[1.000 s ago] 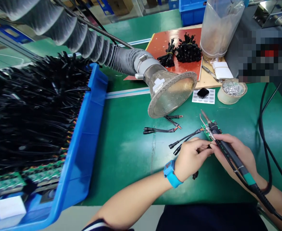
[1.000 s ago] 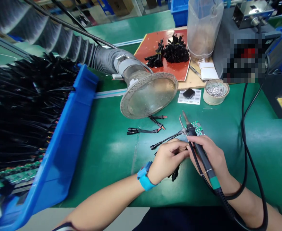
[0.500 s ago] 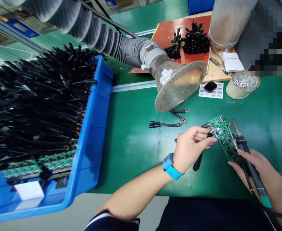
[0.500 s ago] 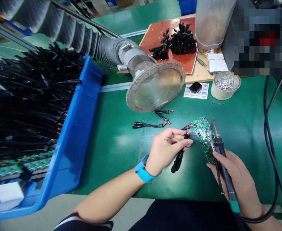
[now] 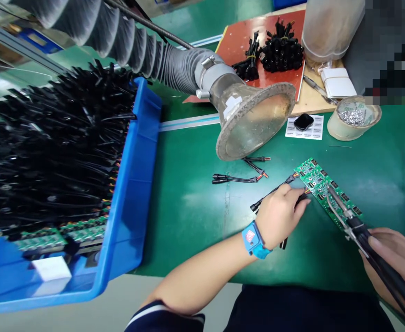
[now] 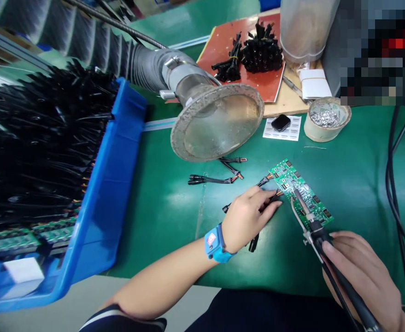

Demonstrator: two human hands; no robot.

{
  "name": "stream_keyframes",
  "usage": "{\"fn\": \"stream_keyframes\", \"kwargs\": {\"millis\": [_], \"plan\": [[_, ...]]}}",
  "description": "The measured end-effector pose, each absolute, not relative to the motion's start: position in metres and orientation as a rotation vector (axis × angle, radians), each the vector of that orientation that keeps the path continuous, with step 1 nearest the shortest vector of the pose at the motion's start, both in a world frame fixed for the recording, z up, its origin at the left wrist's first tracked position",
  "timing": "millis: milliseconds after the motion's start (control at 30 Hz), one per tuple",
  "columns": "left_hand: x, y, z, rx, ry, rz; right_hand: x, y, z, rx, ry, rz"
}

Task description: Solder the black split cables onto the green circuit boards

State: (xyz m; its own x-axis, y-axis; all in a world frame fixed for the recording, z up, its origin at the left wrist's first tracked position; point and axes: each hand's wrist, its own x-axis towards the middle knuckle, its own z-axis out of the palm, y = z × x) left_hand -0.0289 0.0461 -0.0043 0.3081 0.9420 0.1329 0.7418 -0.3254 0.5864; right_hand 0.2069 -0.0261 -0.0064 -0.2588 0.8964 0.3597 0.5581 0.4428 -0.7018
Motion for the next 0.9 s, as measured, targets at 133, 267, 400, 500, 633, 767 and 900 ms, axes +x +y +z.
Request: {"fn": "stream_keyframes", "kwargs": {"millis": [133,267,400,500,633,767,900], "plan": [[-0.031,0.05,-0.007,2.14,1.509,0.679,0.201,-0.022,0.002,-1.028,-2.11,0.372],[-0.032,0.052,-0.007,2.132,1.506,0.685,0.188,-0.011,0.004,-1.002,-2.124,0.314],[-0.031,0.052,-0.006,2.111,1.523,0.679,0.185,-0.01,0.0,-0.968,-2.155,0.362],[-0.031,0.052,-0.005,2.094,1.525,0.68,0.188,-0.012,-0.002,-1.014,-2.173,0.373],[-0.031,0.052,-0.006,2.078,1.523,0.681,0.191,-0.013,-0.007,-1.03,-2.173,0.346],[-0.031,0.052,-0.006,2.073,1.51,0.689,0.191,-0.015,-0.01,-1.101,-2.166,0.433],[-0.031,0.052,-0.006,2.089,1.514,0.685,0.19,-0.019,-0.009,-1.345,-2.112,0.648]]}}
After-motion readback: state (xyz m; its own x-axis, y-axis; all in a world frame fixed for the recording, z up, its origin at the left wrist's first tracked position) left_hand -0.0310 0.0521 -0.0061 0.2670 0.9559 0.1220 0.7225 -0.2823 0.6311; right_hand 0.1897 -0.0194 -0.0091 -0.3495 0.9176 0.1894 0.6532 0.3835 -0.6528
